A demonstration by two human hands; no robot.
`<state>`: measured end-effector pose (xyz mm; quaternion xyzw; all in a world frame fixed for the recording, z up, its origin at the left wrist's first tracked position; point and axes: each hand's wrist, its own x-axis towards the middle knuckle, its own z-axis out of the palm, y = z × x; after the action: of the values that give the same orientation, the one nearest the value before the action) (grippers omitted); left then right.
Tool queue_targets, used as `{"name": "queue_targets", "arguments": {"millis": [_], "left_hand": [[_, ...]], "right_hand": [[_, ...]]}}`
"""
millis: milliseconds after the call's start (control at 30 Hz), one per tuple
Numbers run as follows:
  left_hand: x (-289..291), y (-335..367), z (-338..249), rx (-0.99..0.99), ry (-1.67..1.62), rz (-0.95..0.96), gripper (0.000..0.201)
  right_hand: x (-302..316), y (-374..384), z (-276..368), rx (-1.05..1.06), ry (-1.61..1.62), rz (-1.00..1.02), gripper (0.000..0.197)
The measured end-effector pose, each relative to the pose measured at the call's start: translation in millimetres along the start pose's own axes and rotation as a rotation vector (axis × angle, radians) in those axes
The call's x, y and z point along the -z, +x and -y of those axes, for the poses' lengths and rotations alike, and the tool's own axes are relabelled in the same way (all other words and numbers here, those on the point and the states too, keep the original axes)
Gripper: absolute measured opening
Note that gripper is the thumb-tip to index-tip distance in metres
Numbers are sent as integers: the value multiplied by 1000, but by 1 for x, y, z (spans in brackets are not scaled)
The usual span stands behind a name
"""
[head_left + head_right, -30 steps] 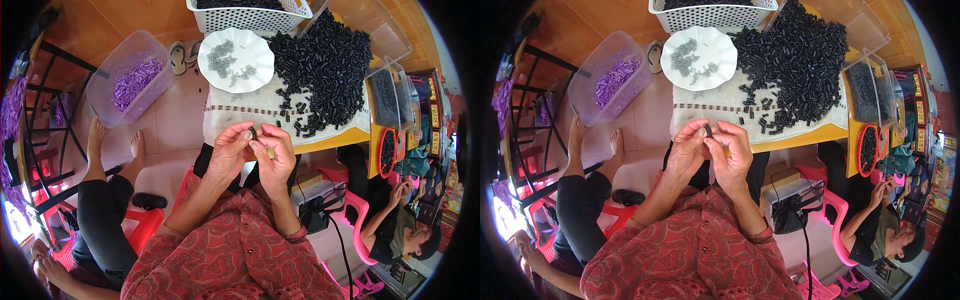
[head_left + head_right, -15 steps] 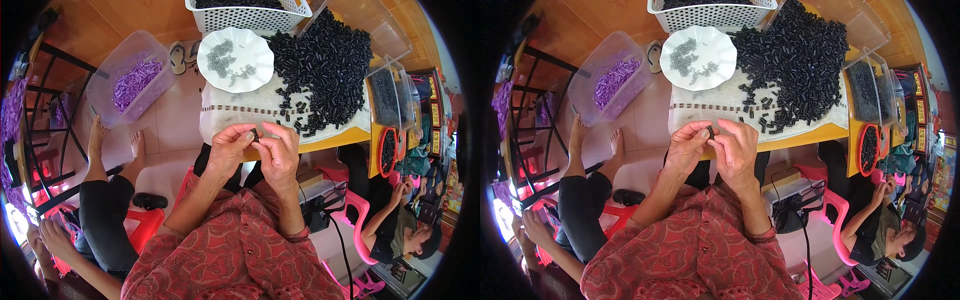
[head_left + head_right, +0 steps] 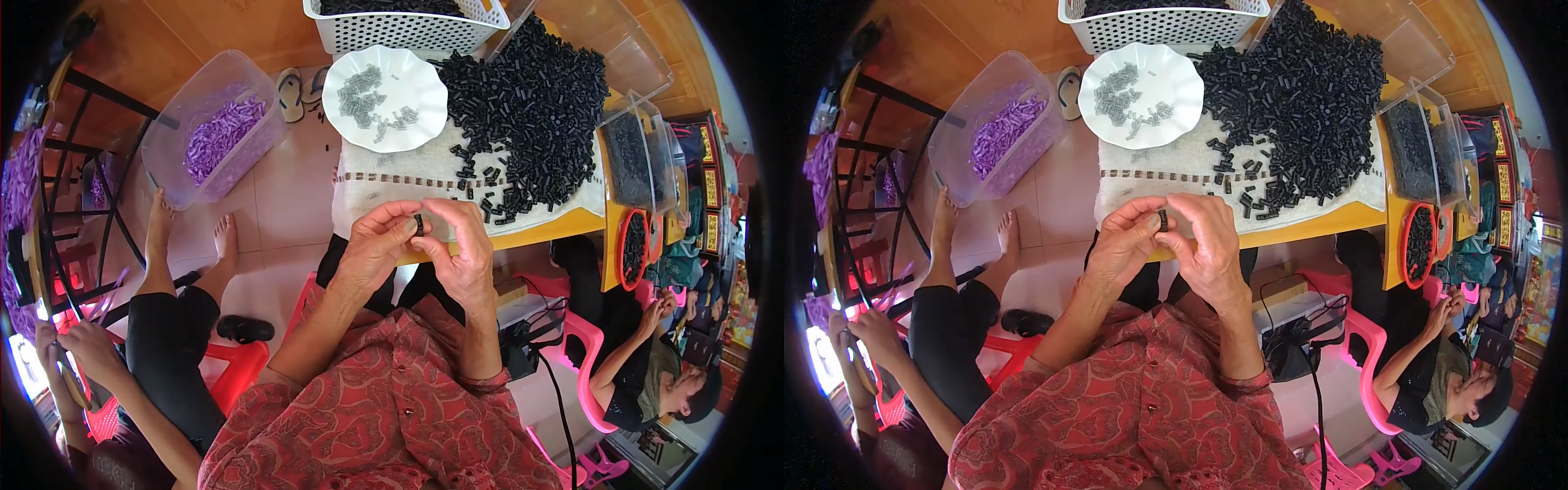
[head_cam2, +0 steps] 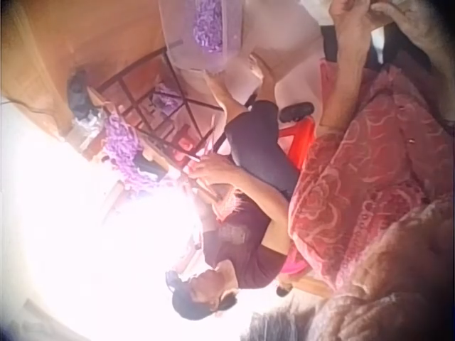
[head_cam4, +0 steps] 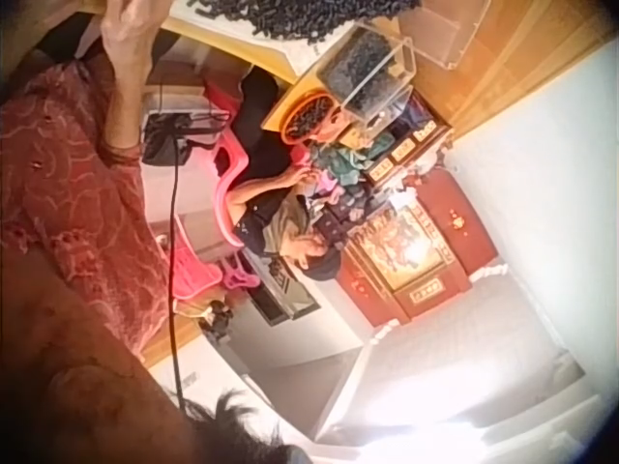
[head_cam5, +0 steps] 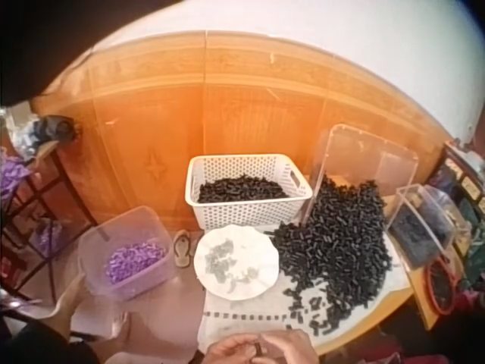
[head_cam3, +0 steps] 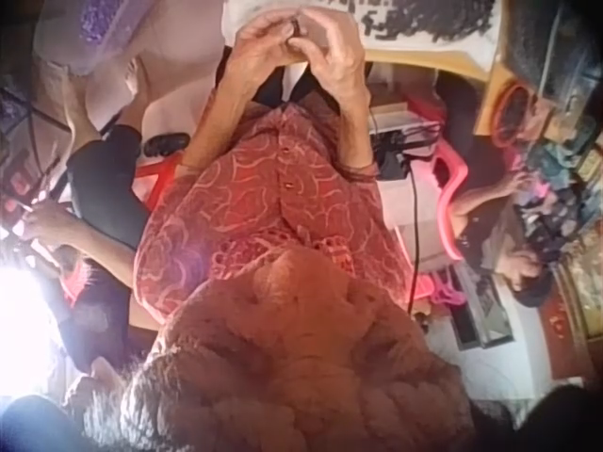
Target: Assembling small black plastic components with silver metal pins by hand.
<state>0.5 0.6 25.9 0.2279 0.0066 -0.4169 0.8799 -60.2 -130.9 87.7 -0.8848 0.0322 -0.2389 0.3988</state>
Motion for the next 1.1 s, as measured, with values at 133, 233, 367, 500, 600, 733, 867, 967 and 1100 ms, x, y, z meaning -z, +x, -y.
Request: {"name": "queue_targets", "arguments": {"millis": [133, 233, 367, 500, 600, 733, 867, 967, 1100], "left_hand": [[2, 0, 2, -9, -24, 7, 34], [2, 0, 1, -2, -9, 5, 38], [5, 1, 2, 0, 52, 21, 42], [-6, 2, -6, -28, 174, 173, 47], [-2, 0, -8, 12, 345, 75, 49], [5, 0, -5, -16, 396, 74, 50], [6, -1, -2, -49, 428, 73, 47], [10, -2, 1, -62, 443, 62, 44], [16, -3, 4, -50, 474, 26, 41]], "right_hand": [[1, 2, 2, -37, 63, 41, 46], [1, -1, -1, -54, 75, 73, 43], [1, -1, 4, -115, 103, 51, 39], [5, 1, -1, -82, 64, 13, 36], [6, 2, 0, -79, 73, 12, 35], [6, -1, 1, -111, 91, 15, 34], [6, -2, 0, -72, 92, 8, 34], [6, -3, -1, -67, 69, -8, 31], [4, -4, -1, -82, 61, -1, 28]]}}
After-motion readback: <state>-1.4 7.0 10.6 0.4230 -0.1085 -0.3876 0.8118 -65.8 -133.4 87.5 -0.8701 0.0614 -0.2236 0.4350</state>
